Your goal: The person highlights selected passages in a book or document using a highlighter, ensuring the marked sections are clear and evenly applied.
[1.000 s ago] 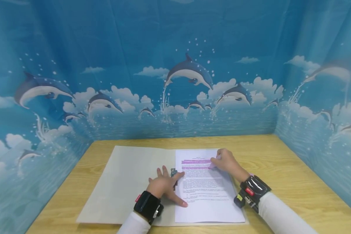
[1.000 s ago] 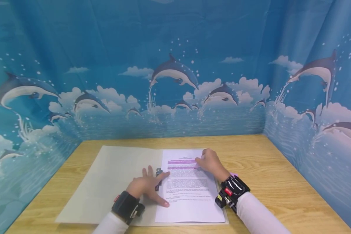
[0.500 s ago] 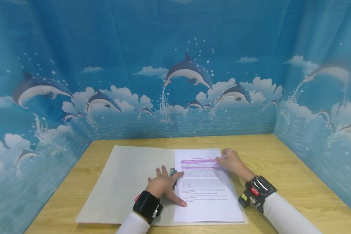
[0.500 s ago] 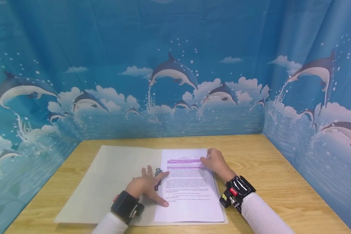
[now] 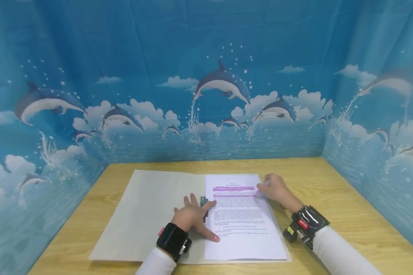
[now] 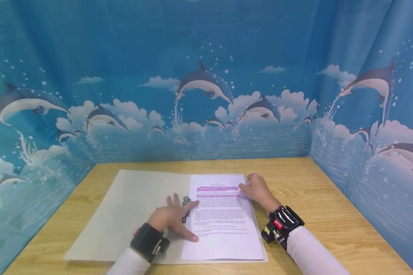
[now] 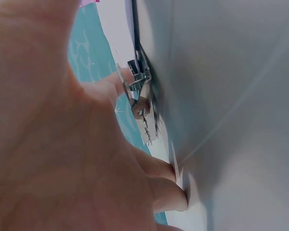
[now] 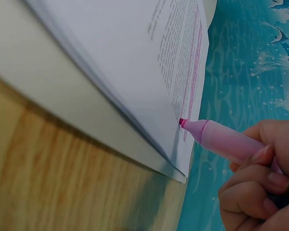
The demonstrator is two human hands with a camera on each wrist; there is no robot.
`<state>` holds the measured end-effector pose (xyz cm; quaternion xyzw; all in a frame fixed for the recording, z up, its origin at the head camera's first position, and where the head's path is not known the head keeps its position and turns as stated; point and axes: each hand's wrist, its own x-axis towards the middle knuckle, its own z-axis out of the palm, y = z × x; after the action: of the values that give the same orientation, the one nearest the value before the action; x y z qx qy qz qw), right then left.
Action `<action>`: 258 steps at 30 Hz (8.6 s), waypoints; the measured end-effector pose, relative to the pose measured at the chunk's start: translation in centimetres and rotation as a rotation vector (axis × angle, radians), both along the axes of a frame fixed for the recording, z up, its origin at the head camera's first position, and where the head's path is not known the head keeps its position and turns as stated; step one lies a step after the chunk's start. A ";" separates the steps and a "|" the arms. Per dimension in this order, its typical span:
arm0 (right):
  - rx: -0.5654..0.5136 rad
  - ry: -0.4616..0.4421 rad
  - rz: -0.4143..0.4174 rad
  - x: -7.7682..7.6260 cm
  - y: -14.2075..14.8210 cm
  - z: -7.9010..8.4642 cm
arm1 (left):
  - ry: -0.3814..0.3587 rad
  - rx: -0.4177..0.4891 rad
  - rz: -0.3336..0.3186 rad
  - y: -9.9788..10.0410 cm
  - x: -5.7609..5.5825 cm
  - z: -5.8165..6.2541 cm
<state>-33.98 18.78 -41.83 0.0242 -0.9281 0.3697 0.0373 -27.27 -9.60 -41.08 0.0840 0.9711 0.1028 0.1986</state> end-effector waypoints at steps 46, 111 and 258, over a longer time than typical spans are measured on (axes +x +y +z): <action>0.027 0.163 0.238 -1.1 -11.1 0.3 | 0.013 -0.074 -0.016 0.2 -0.4 0.0; 0.058 0.006 0.096 -1.2 -10.7 0.4 | 0.006 -0.079 -0.018 0.2 -0.2 0.5; 0.031 0.055 0.162 0.0 -6.2 2.3 | 0.014 -0.031 -0.038 -0.1 -0.2 0.3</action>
<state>-33.97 12.56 -39.54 0.1099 -0.9274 0.3561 0.0322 -27.52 -9.74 -40.83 0.1002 0.9721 0.0834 0.1951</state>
